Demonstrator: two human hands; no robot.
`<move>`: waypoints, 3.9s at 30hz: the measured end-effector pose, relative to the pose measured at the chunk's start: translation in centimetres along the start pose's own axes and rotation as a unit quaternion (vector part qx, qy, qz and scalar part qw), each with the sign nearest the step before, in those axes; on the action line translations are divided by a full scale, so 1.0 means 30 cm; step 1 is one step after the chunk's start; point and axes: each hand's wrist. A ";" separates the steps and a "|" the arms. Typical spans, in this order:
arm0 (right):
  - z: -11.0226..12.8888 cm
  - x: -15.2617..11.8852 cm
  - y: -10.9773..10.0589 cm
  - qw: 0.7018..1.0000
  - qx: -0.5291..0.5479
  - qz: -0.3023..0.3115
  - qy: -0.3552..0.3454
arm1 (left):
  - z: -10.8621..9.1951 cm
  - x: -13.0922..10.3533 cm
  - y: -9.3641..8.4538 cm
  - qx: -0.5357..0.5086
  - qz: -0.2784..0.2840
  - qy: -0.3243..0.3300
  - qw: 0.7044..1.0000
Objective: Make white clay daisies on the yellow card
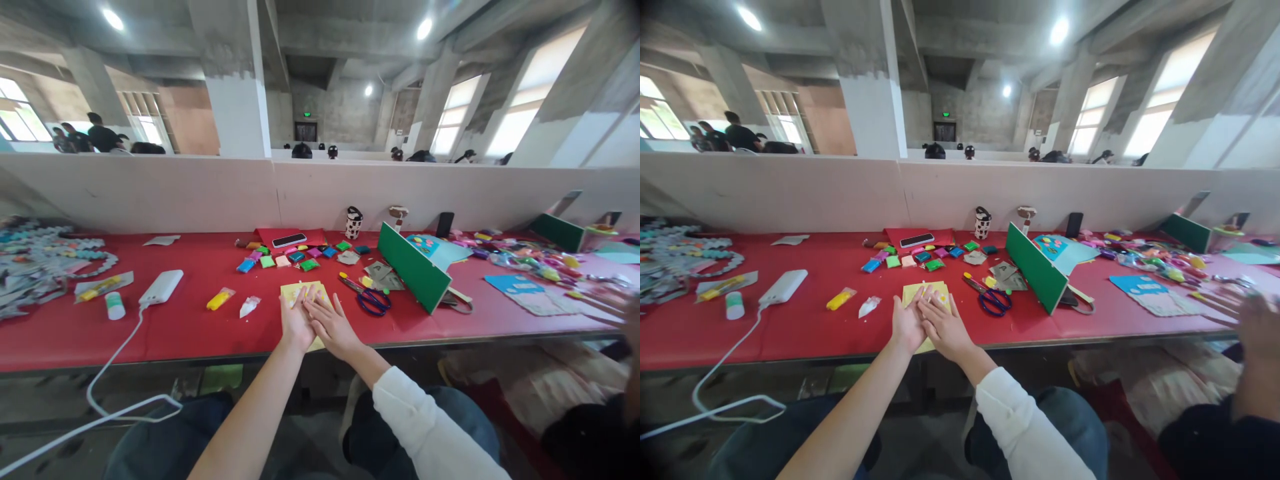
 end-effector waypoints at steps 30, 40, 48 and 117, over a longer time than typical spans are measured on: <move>-0.186 0.017 0.034 0.900 0.263 -0.153 0.312 | -0.096 0.018 -0.104 0.650 0.013 0.198 0.733; -0.202 -0.010 -0.041 0.826 0.355 -0.166 0.405 | -0.154 0.048 -0.207 0.695 -0.123 0.221 0.673; -0.198 -0.038 -0.027 0.807 0.389 -0.167 0.412 | -0.300 0.012 -0.322 0.770 -0.234 0.245 0.541; 0.109 -0.006 0.013 0.983 -0.167 -0.040 -0.071 | -0.023 -0.032 -0.037 0.052 0.201 0.072 0.975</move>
Point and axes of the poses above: each hand's wrist, its own x-axis towards the middle knuckle, its own y-axis out of the palm, z = x × y, and after that the axes turned 11 degrees about -y, right-handed
